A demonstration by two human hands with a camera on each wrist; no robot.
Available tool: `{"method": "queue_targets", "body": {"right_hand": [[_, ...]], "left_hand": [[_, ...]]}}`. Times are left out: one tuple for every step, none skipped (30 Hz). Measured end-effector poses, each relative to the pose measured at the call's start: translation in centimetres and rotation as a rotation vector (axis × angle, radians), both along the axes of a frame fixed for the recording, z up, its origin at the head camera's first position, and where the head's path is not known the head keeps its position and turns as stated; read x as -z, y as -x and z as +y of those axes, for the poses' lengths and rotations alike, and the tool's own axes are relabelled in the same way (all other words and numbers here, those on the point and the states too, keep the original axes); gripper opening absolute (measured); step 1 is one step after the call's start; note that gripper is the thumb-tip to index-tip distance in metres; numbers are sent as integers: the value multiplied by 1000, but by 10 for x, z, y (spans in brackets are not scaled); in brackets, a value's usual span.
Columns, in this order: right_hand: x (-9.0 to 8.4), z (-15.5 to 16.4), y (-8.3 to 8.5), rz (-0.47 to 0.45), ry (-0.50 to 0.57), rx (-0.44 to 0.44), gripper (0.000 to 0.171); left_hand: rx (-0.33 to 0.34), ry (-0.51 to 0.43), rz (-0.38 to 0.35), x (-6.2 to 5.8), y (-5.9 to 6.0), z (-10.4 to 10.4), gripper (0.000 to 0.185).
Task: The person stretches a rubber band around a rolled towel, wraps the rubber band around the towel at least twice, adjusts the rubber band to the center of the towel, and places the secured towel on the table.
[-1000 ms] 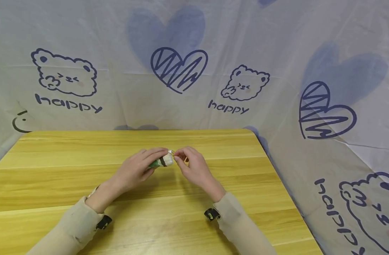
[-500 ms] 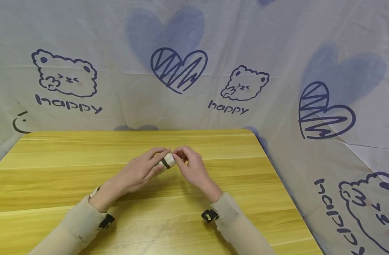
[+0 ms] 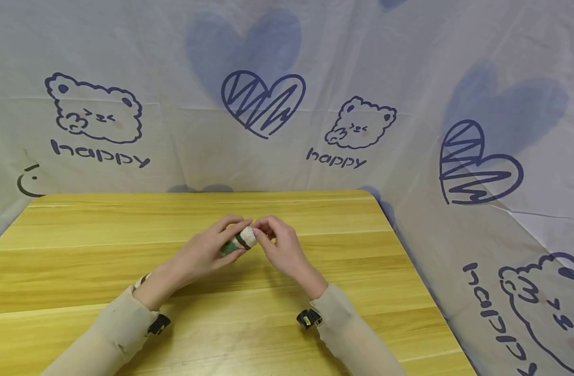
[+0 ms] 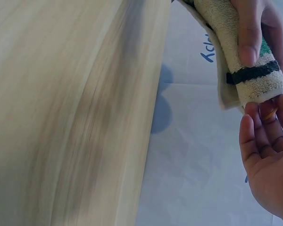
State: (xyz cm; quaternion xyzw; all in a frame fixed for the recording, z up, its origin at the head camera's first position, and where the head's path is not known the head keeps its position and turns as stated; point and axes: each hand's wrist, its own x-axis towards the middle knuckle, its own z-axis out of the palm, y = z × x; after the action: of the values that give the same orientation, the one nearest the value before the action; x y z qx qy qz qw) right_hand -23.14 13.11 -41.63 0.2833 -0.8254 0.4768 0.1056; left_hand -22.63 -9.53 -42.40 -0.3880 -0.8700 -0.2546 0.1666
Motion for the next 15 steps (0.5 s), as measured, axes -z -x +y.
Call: {"method": "queue_targets", "body": {"right_hand": [[0, 0, 0, 0, 3, 0, 14], [0, 0, 0, 4, 4, 1, 14], [1, 0, 0, 11, 5, 2, 14], [1, 1, -1, 15, 6, 4, 13], [1, 1, -1, 20, 5, 6, 13], [2, 1, -1, 26, 6, 7, 13], [2, 1, -1, 31, 6, 8, 13], [2, 2, -1, 34, 7, 8, 13], [1, 2, -1, 33, 7, 8, 12], [0, 3, -2, 32, 6, 6, 12], [0, 3, -2, 29, 7, 0, 11], [-1, 3, -3, 27, 8, -9, 10], [-1, 4, -3, 24, 4, -20, 9], [-2, 4, -3, 20, 0, -32, 8], [-2, 5, -3, 17, -7, -50, 7]], "left_hand": [[-2, -5, 3, 0, 0, 0, 60], [-4, -11, 7, 1, 1, 0, 59], [-5, -19, 13, 1, 1, 0, 59], [-6, -25, 21, 0, 1, 0, 58], [-7, -30, 32, 1, 2, 0, 57], [-8, -33, 44, 1, 2, 0, 56], [-8, -37, 56, 1, 3, 0, 54], [-5, -41, 68, 1, 3, 0, 52], [-1, -45, 81, 1, 3, 0, 50], [1, -49, 92, 1, 3, -1, 49], [3, -53, 104, 1, 4, -1, 47], [6, -58, 116, 1, 4, -1, 46], [9, -64, 127, 1, 4, -1, 44], [12, -70, 139, 1, 4, -1, 43], [12, -77, 150, 1, 4, -1, 42]]}}
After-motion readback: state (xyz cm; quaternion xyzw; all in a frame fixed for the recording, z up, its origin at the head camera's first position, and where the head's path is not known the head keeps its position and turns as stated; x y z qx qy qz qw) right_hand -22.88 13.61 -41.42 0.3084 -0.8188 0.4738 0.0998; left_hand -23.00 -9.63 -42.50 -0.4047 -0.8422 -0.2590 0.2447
